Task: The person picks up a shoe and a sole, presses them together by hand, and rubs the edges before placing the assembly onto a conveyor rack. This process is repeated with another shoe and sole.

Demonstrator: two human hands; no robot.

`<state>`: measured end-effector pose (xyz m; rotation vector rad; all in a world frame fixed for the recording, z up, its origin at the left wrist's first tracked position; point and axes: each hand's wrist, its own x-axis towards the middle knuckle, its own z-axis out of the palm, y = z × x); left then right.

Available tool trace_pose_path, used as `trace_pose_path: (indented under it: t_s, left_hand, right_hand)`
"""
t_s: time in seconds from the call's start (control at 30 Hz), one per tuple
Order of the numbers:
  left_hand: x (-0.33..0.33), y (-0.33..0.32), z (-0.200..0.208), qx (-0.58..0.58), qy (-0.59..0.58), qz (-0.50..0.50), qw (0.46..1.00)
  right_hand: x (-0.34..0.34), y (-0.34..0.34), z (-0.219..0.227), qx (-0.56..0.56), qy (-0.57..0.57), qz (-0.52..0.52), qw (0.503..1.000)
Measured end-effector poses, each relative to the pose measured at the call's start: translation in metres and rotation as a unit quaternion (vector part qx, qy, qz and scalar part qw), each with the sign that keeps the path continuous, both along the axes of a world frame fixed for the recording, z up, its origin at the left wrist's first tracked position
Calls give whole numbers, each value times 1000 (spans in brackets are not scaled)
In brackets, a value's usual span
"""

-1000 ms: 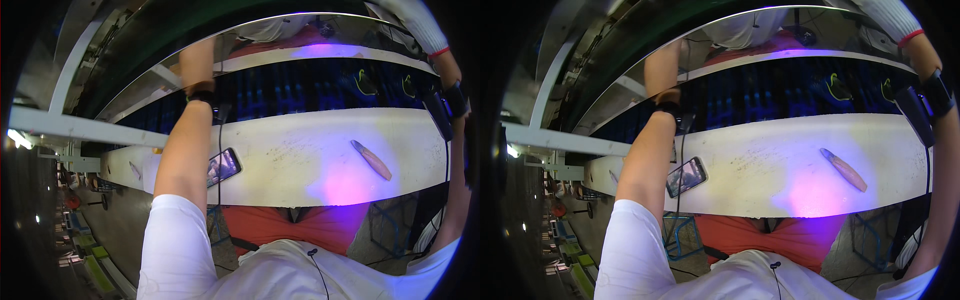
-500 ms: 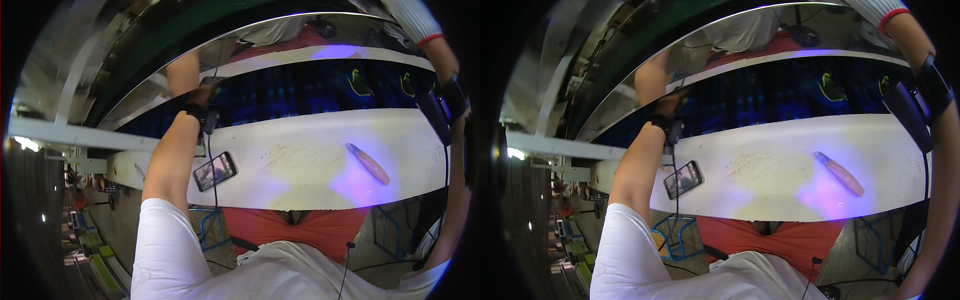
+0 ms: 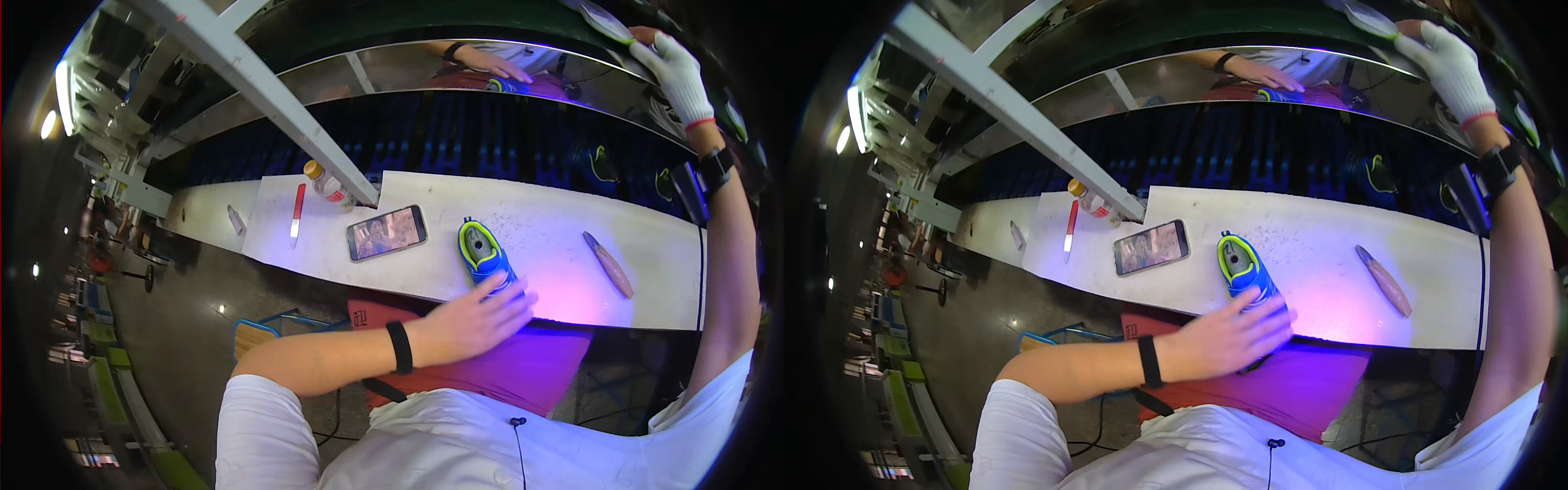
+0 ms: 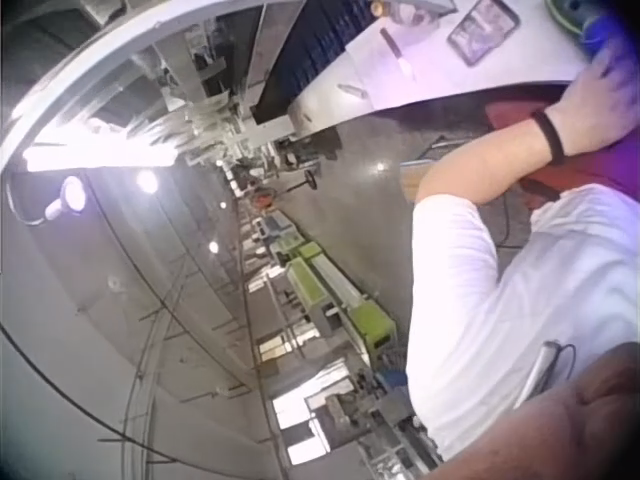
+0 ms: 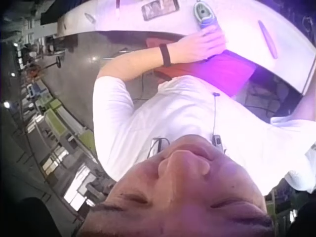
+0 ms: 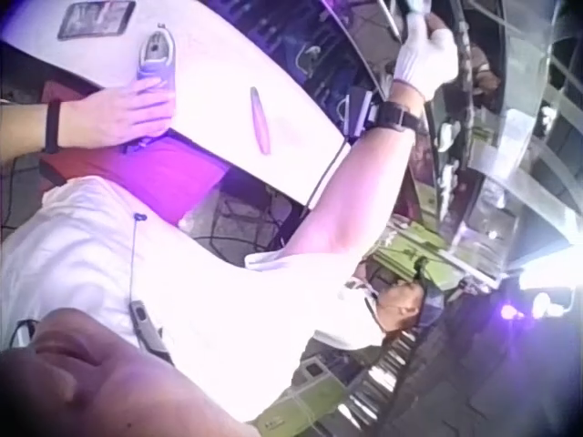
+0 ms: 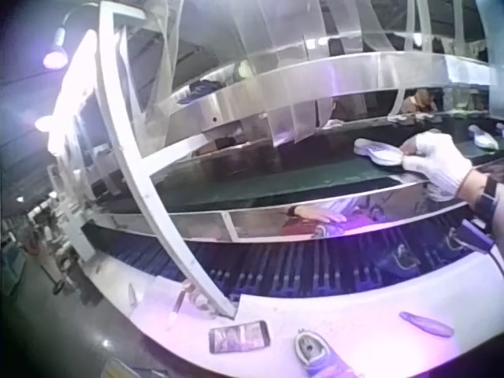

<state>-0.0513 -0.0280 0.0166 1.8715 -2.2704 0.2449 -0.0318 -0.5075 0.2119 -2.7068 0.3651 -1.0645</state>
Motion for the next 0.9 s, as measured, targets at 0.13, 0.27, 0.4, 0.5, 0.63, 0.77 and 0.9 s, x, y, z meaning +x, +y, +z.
trace_pose_path:
  t_s: [0.13, 0.27, 0.4, 0.5, 0.63, 0.77, 0.9]
  left_hand:
    - [-7, 22, -51, -31, 20, 38, 999]
    - [1, -4, -55, -107, -33, 22, 994]
    - [24, -26, -16, -221, 108, 61, 967]
    - [19, -21, 26, -287, 398, 145, 859]
    - [-6, 3, 26, -236, 523, 181, 799]
    - [-14, 3, 10, -267, 528, 173, 787]
    - [-19, 6, 11, -318, 538, 125, 770]
  right_hand:
    - [-37, 141, -13, -126, -145, 174, 966]
    - [-164, 204, -47, 94, -126, 202, 967]
    - [-215, 235, -99, 227, -90, -22, 970]
    - [-230, 252, -143, 334, 17, 27, 942]
    - [-232, 290, -195, 550, -157, 119, 812]
    - [-205, 303, -202, 560, -217, 78, 796]
    - [-211, 294, -188, 610, -133, 154, 765]
